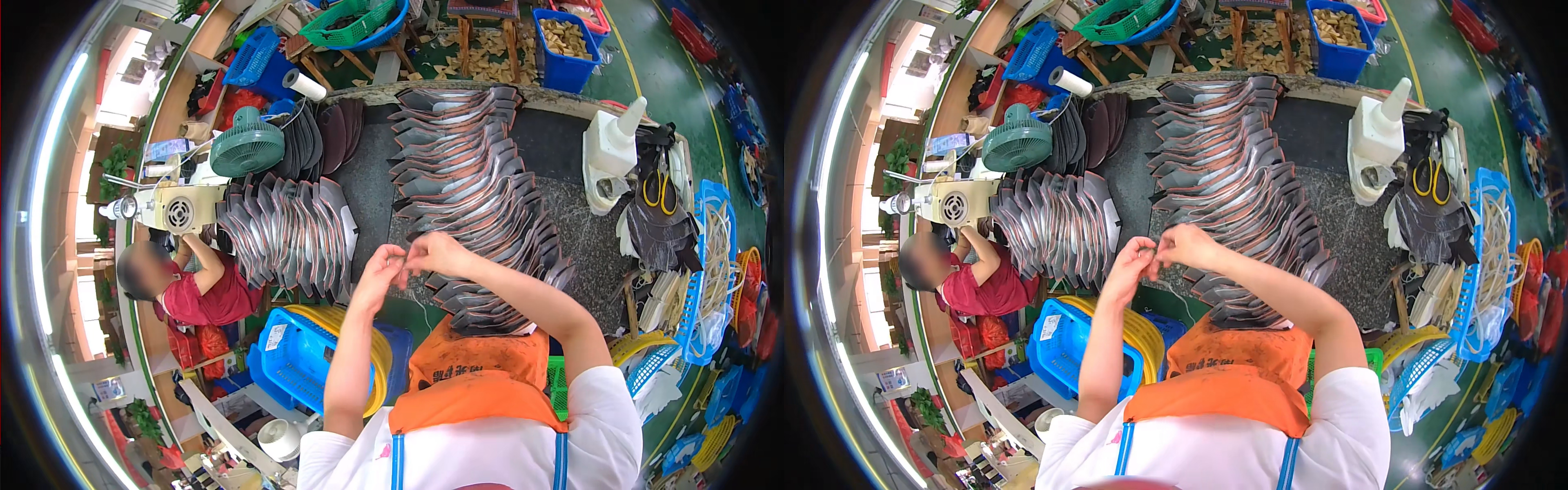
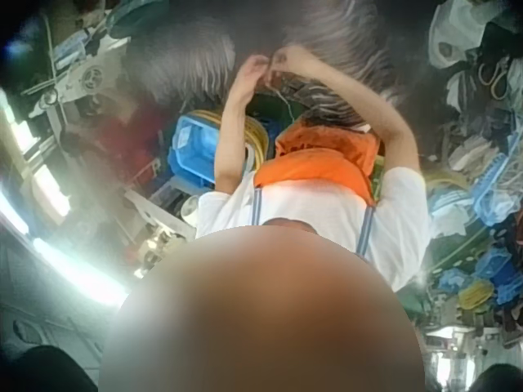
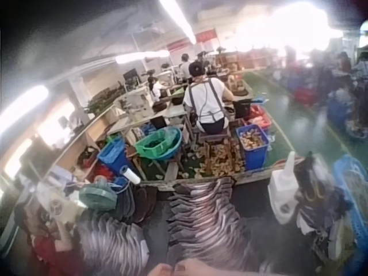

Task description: Stack and organize shoe components on a workstation table.

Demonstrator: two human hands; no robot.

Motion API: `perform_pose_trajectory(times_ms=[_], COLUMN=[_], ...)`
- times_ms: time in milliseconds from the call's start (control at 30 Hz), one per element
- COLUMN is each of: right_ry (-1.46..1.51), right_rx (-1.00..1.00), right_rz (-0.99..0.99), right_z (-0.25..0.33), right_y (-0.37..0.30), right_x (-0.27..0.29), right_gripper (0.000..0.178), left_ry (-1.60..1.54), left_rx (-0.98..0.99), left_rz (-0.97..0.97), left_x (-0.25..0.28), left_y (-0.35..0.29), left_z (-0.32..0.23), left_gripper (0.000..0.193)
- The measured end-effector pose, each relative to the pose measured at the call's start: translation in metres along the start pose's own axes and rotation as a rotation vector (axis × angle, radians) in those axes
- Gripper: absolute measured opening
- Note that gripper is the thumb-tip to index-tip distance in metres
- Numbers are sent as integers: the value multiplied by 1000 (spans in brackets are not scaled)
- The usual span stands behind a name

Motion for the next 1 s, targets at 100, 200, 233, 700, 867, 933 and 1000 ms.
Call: perform_pose_trajectory(times_ms=[100,200,233,700,867,933,1000], right_ry=[229,159,-33,-1019,-822,-783,-827], right_rx=[141,124,61,-193,-109,65,18], right_rz=[3,-470,-652,-790,-522,-342,-289], right_z=[17,7,6,-38,-10,8,6], right_y=[7,18,8,-32,11,38,58], right_x=[33,142,178,224,140,96,87], right_gripper=[13,13,15,22,35,28,23], left_ry=[266,338,346,1432,391,105,88], left_rx=[64,-95,-133,-164,135,114,111], left_rz=[6,-92,-88,-160,88,125,160], left_x=[5,12,12,-15,57,53,51], left_y=[6,53,77,166,152,147,149], left_z=[-41,-103,-109,-42,-3,-7,-2], left_gripper=[22,20,22,23,17,19,20])
Point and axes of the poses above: each hand's wrist, its own y-axis towards the middle knuckle, its own x-axis out of the back of the hand, z = x × y, the point moved 9 cm from there along y, towards the middle knuckle, and after that the axes turned 4 degrees about z, right-handed, at the moved point
